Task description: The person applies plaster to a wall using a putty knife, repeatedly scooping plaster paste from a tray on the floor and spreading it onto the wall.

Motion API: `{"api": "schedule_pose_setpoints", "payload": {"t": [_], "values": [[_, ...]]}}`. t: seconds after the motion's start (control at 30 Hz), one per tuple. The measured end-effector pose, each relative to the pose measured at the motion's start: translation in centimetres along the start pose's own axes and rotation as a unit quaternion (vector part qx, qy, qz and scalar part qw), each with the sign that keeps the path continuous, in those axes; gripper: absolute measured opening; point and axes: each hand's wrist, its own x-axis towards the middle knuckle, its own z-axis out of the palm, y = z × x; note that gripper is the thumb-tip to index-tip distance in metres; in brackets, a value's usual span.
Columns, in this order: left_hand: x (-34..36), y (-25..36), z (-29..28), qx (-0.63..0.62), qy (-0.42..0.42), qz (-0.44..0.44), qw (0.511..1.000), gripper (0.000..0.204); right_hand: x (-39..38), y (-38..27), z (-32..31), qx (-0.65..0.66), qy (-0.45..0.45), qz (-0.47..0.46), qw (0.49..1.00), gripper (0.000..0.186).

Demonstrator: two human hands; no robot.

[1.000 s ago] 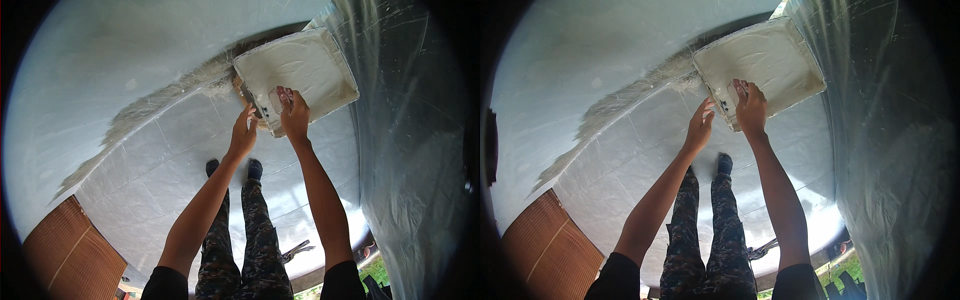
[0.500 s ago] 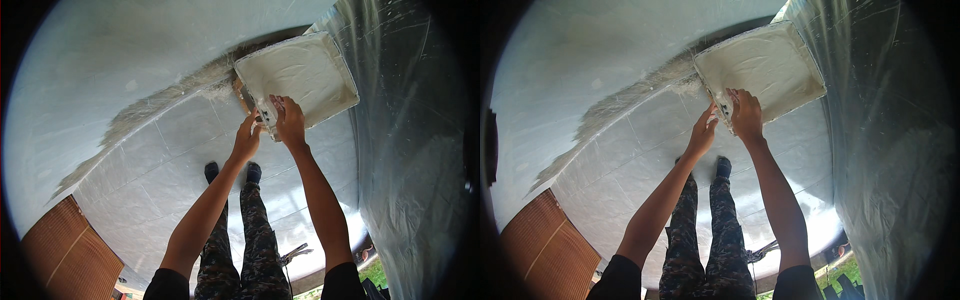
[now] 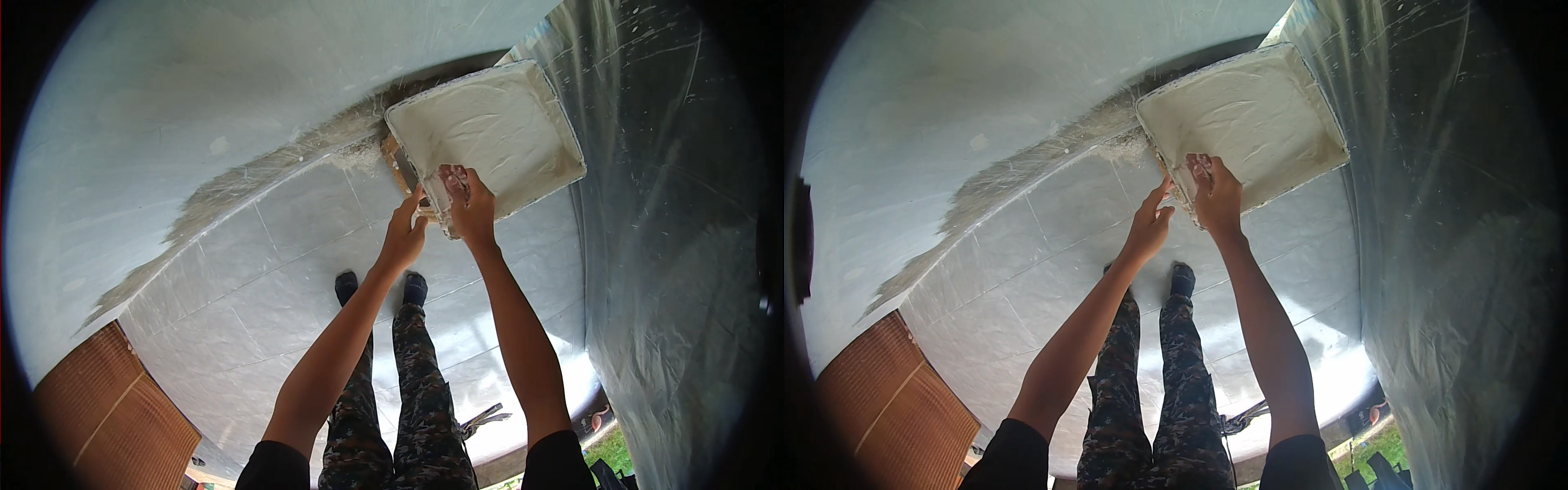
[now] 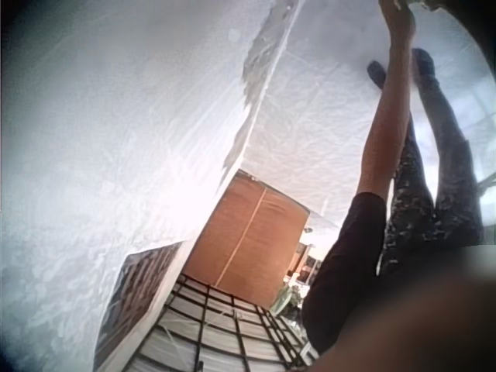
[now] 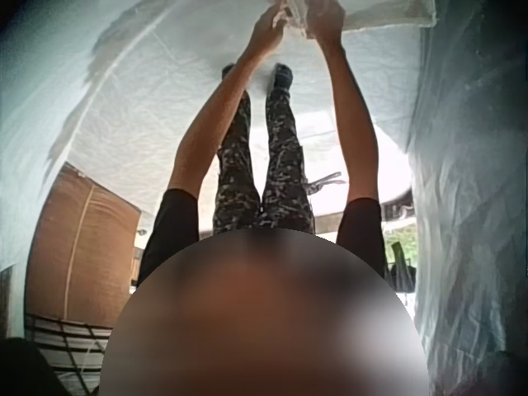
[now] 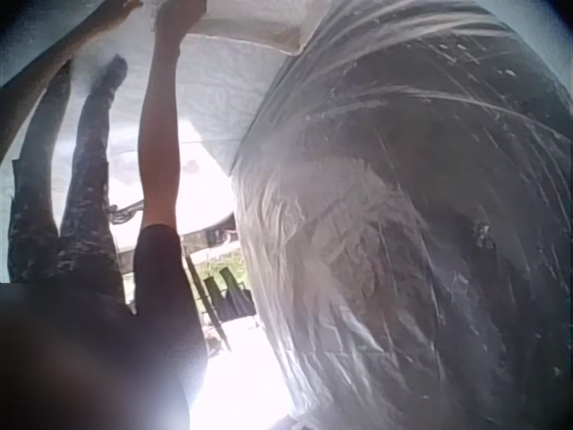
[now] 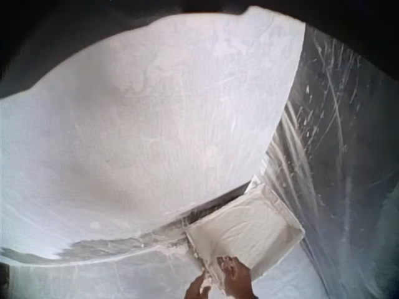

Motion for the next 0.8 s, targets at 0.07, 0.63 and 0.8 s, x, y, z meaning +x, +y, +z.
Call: {"api": "schedule_pose_setpoints", "payload": {"t": [0.07,0.63,0.8], "values": [[0.1,0.0,-0.2,0.012,-0.011,-0.007,1.0,0.063,0.4,0.2,-0.6,0.012,-0.007,0.034,0.999,0.014],[0.4,-0.2,-0.7,0.032,-0.046,0.008,0.998,0.064,2.8,3.8,-2.0,0.079,-0.097,0.155,0.98,0.026],[0.0,-0.3,-2.1,0.04,-0.028,-0.004,0.999,0.06,3.0,3.1,-2.7,0.256,-0.097,0.284,0.919,0.028]]}}
